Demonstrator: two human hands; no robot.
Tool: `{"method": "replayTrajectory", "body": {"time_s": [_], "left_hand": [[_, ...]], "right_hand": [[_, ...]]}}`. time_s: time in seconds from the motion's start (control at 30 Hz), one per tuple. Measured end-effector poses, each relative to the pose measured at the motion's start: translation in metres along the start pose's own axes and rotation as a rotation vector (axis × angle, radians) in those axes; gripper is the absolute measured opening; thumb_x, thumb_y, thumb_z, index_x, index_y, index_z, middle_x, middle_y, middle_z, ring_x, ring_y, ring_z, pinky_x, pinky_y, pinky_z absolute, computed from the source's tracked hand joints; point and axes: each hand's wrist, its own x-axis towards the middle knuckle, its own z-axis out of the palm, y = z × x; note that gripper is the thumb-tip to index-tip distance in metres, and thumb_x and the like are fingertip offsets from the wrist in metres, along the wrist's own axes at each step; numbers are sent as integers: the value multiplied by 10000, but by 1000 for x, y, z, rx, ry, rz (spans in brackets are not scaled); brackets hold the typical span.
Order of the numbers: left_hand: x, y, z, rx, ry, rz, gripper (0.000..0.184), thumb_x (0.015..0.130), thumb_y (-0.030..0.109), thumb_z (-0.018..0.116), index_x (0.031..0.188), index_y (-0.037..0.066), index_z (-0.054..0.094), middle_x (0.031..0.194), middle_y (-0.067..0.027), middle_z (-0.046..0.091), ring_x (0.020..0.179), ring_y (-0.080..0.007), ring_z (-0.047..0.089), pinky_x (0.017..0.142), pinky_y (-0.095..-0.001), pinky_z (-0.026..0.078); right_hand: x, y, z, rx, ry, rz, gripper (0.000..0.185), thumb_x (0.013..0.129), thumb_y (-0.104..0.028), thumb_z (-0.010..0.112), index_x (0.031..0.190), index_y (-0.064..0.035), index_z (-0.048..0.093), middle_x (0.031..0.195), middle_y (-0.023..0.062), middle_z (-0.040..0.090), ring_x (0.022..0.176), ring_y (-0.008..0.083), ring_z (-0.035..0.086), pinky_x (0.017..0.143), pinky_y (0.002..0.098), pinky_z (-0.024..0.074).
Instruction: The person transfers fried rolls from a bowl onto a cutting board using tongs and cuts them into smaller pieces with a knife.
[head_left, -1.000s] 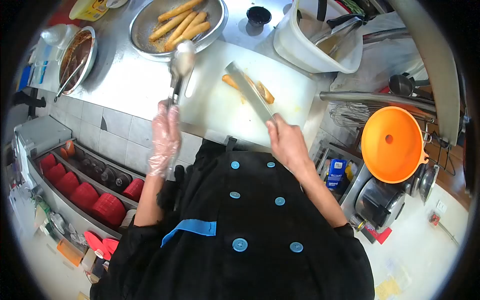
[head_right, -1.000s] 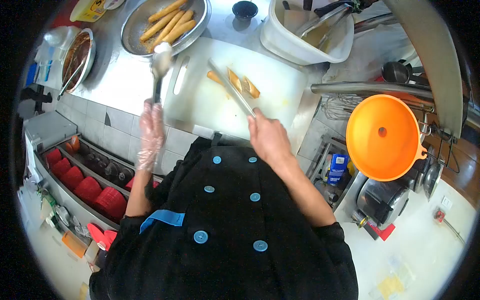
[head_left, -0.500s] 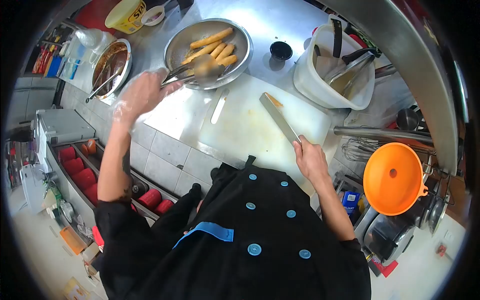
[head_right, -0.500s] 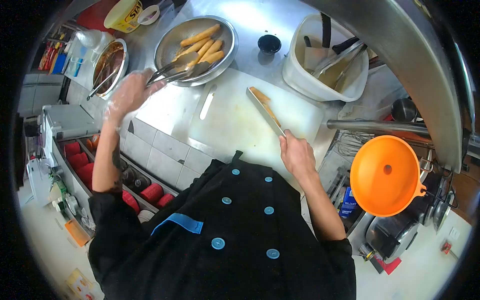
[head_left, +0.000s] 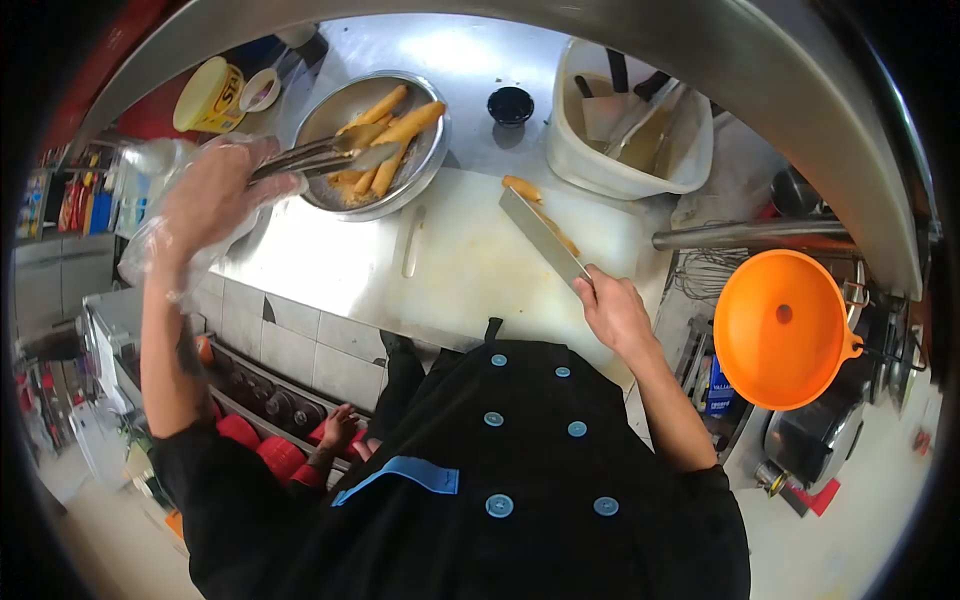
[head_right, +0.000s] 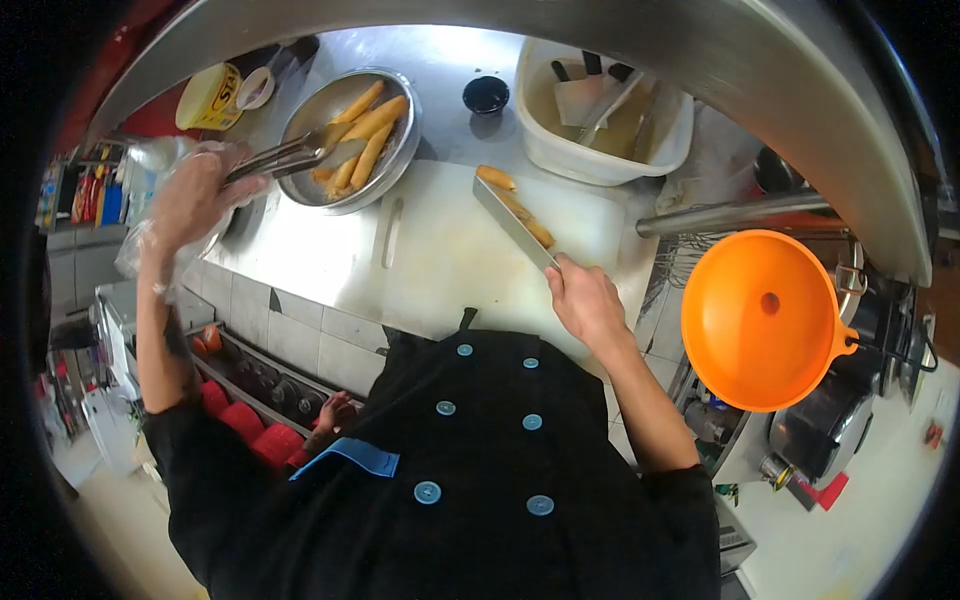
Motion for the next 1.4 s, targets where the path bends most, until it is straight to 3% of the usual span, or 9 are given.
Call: {"method": "replayTrajectory", "body": {"time_s": [0.1,0.17,0.33,0.43,0.5,0.57,0.73,0.9,1.4], "left_hand": [[-9,44,-23,36,-136,-57,519,917,538,711,1137,69,742,913,-202,702,940,-398,681,841,-501,526],[-13,73,-18,97,-214,194,464,914,513,726,1149,113,743,894,-176,707,917,-372,699,813,-495,537],[15,125,74,144,-384,336,391,900,465,753,1134,156,703,858,-107,717,896,-334,728,796,-463,562],[32,138,103,258,-258,374,378,893,437,765,1125,149,691,867,-89,726,894,-309,737,793,-449,566],[32,143,107,201,-44,452,113,923,160,634,950,149,743,841,-69,748,870,-275,762,755,-409,585],[28,147,101,166,-39,440,110,910,208,673,954,136,743,856,-82,752,870,-285,759,770,-408,584],[13,143,83,28,-218,206,430,904,402,761,1169,75,669,926,-152,743,937,-365,734,812,-487,562],[-30,142,82,-95,-280,17,496,909,491,730,1158,65,672,876,-197,711,875,-410,709,787,-521,539],[-139,176,212,-667,-31,-357,420,1001,418,680,1142,23,651,779,-275,646,810,-495,649,721,-544,490]], "right_hand": [[3,3,-1,57,-20,-16,294,1060,-279,547,1048,2,631,846,290,676,876,527,636,816,583,497],[5,4,-2,108,-11,-34,299,1059,-282,551,1039,5,628,841,292,670,881,529,631,814,578,493],[6,4,-5,193,31,-80,304,1057,-287,563,1008,6,624,830,298,656,880,527,626,802,565,487],[-3,-1,-13,143,47,-72,301,1060,-284,561,1004,5,624,802,287,654,840,530,626,778,566,490],[-11,-3,-14,125,76,-106,294,1065,-288,557,1020,-6,626,762,273,653,790,533,626,745,576,493],[-19,-4,-9,105,73,-82,288,1068,-288,554,1022,-13,625,749,269,655,776,530,632,737,583,496],[-34,-7,6,70,77,-8,270,1073,-282,544,1029,-26,619,737,268,664,761,522,652,731,600,509],[-52,-11,18,-61,68,-88,244,1076,-266,530,1061,-33,601,776,258,692,768,510,677,746,595,536],[-59,-17,10,-128,-33,-84,249,1079,-266,527,1052,-26,587,819,247,698,792,494,685,744,587,543]]}}
